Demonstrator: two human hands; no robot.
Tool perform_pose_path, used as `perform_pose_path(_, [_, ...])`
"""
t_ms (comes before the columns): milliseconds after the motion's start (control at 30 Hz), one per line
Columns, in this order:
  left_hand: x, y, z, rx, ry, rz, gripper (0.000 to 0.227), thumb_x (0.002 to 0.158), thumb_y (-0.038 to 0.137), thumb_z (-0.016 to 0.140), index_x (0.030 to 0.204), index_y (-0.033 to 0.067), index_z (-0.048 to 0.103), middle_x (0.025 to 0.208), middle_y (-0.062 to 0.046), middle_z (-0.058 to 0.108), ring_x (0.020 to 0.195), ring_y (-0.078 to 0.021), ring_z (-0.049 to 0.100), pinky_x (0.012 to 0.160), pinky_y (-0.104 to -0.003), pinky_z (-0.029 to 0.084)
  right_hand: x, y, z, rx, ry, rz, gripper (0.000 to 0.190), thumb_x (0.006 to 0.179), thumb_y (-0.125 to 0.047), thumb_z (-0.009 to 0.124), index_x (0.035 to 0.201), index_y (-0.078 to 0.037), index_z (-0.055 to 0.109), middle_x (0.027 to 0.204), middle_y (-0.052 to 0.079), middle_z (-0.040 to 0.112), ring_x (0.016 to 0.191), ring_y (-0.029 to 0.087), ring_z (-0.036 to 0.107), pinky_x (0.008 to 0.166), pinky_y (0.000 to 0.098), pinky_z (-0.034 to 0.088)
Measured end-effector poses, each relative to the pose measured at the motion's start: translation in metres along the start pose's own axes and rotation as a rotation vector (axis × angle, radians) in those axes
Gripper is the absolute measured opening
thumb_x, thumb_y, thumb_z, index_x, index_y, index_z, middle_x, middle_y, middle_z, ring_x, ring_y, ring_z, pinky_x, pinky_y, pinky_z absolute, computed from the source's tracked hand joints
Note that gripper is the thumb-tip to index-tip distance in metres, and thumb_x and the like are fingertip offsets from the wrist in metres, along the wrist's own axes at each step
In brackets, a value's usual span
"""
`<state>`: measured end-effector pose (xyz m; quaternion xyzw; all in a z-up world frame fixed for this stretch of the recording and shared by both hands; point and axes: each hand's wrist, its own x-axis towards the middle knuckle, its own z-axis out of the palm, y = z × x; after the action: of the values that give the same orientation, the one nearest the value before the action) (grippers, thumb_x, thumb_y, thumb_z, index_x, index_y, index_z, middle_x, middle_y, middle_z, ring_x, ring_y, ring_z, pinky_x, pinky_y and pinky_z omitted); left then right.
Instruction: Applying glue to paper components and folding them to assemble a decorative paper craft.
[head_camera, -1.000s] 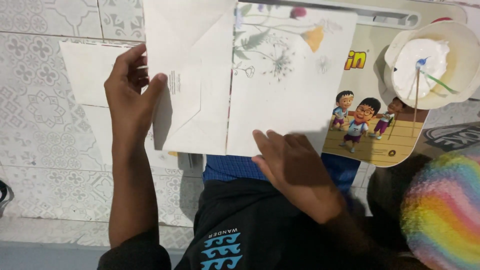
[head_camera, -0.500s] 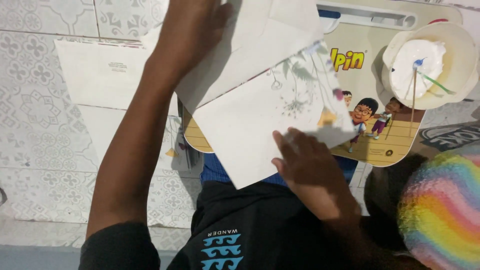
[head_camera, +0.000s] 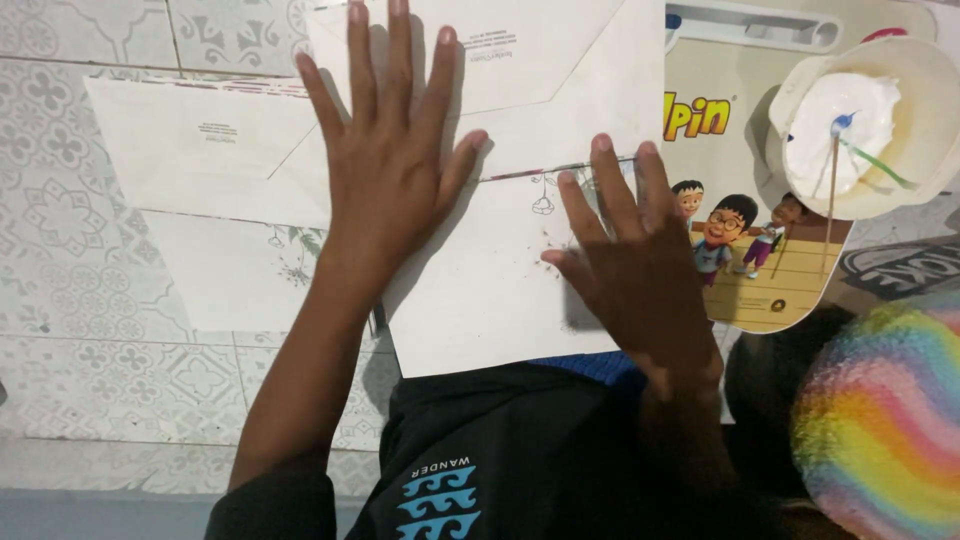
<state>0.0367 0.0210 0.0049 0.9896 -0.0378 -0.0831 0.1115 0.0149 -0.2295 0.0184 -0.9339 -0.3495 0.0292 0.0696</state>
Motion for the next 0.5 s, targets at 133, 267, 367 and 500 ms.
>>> perform_pose_path(133, [-0.003, 0.01, 0.007, 0.047, -0.126, -0.008, 0.075, 0.121, 0.057, 0.058, 0.169, 0.0169, 0.017, 0.167, -0.017, 0.001, 0.153, -0.0374, -0.002, 0.117, -0.074, -0.003, 0.002, -0.001, -0.003, -0.002, -0.096, 0.037, 0.077, 0.083, -0.052, 0.08, 0.139, -0.001, 0.067, 0.151, 0.03, 0.054, 0.137, 0.053, 0.048, 0.111, 0.0555, 0.041])
perform_pose_path(267, [-0.002, 0.02, 0.013, -0.018, -0.159, 0.1, 0.08, 0.12, 0.058, 0.058, 0.167, 0.0108, 0.014, 0.169, -0.017, 0.003, 0.153, -0.0349, -0.004, 0.116, -0.071, -0.008, -0.018, 0.001, -0.016, -0.165, -0.07, -0.02, 0.058, 0.1, -0.039, 0.071, 0.146, -0.012, 0.049, 0.152, 0.018, 0.039, 0.14, 0.038, 0.037, 0.111, 0.0482, 0.041])
perform_pose_path(367, [-0.003, 0.019, 0.014, -0.037, -0.112, 0.124, 0.089, 0.116, 0.064, 0.054, 0.165, 0.0026, 0.014, 0.17, -0.02, 0.006, 0.154, -0.0338, -0.002, 0.117, -0.069, -0.009, -0.009, 0.004, -0.02, -0.144, -0.064, -0.004, 0.063, 0.097, -0.037, 0.076, 0.144, -0.009, 0.047, 0.149, 0.021, 0.04, 0.137, 0.04, 0.042, 0.108, 0.0523, 0.043])
perform_pose_path(500, [-0.02, 0.006, 0.003, -0.024, -0.042, -0.027, 0.096, 0.113, 0.064, 0.057, 0.165, -0.0057, 0.017, 0.169, -0.024, 0.005, 0.156, -0.0359, 0.0, 0.119, -0.068, -0.009, 0.022, 0.008, -0.003, -0.041, 0.01, 0.008, 0.087, 0.102, -0.065, 0.061, 0.146, 0.01, 0.058, 0.155, 0.036, 0.043, 0.14, 0.057, 0.043, 0.112, 0.0712, 0.041])
